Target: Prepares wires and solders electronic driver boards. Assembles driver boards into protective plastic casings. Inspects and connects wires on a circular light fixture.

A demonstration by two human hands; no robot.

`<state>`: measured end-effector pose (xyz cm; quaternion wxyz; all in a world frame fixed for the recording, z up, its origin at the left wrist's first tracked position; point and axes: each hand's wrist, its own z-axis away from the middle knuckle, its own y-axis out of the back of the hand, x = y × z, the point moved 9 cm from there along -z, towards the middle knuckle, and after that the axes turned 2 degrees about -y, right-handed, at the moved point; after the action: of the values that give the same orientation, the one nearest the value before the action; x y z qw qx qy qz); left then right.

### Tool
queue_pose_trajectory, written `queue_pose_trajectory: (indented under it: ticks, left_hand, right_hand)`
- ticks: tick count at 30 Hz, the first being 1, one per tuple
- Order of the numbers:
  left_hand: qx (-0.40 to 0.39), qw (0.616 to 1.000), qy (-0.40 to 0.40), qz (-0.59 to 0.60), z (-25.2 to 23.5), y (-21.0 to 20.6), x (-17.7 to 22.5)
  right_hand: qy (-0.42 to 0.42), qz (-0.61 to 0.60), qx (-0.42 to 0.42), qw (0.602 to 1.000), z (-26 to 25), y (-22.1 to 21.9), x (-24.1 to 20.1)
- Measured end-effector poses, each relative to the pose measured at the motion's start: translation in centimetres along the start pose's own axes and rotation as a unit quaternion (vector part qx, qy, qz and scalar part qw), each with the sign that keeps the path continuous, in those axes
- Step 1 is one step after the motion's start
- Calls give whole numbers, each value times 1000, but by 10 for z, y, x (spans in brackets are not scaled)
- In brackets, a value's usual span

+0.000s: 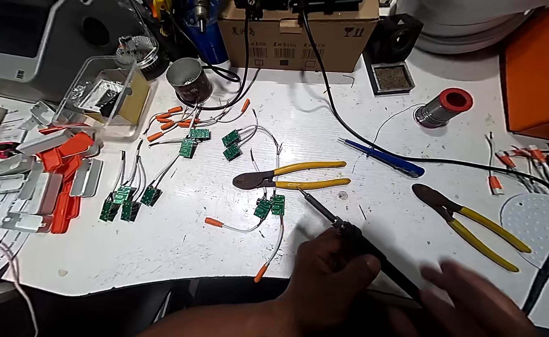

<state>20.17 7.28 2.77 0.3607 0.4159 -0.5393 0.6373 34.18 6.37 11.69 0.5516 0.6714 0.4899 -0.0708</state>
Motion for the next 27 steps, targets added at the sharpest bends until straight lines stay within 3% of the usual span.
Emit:
queue_pose_trajectory:
  ticks: [2, 6, 8, 11, 13, 15, 22, 27]
  left_hand:
    - [-7, 1000, -1, -5, 2, -3, -1]
    - [-66, 996, -6, -56, 6, 0, 12]
    - [-120, 977, -80, -154, 19, 9, 32]
    - [-72, 870, -254, -417, 39, 49, 69]
    - [-35, 789, -298, -537, 41, 79, 81]
    - [-41, 737, -302, -603, 34, 98, 79]
    - [-117, 640, -400, -646, 35, 80, 65]
    - [-149, 605, -432, -652, 34, 69, 65]
  right_hand:
    - [-29, 63, -45, 997, -16, -17, 10]
    - [-15, 15, -33, 999, -20, -34, 21]
    - [-2, 6, -34, 999, -19, -34, 28]
    - [28, 43, -49, 997, -19, -37, 41]
    - [45, 57, -62, 995, -19, -43, 48]
    - [53, 51, -77, 994, -19, -51, 54]
    - [88, 70, -83, 990, -16, -63, 61]
    - [89, 72, -84, 990, -14, -65, 64]
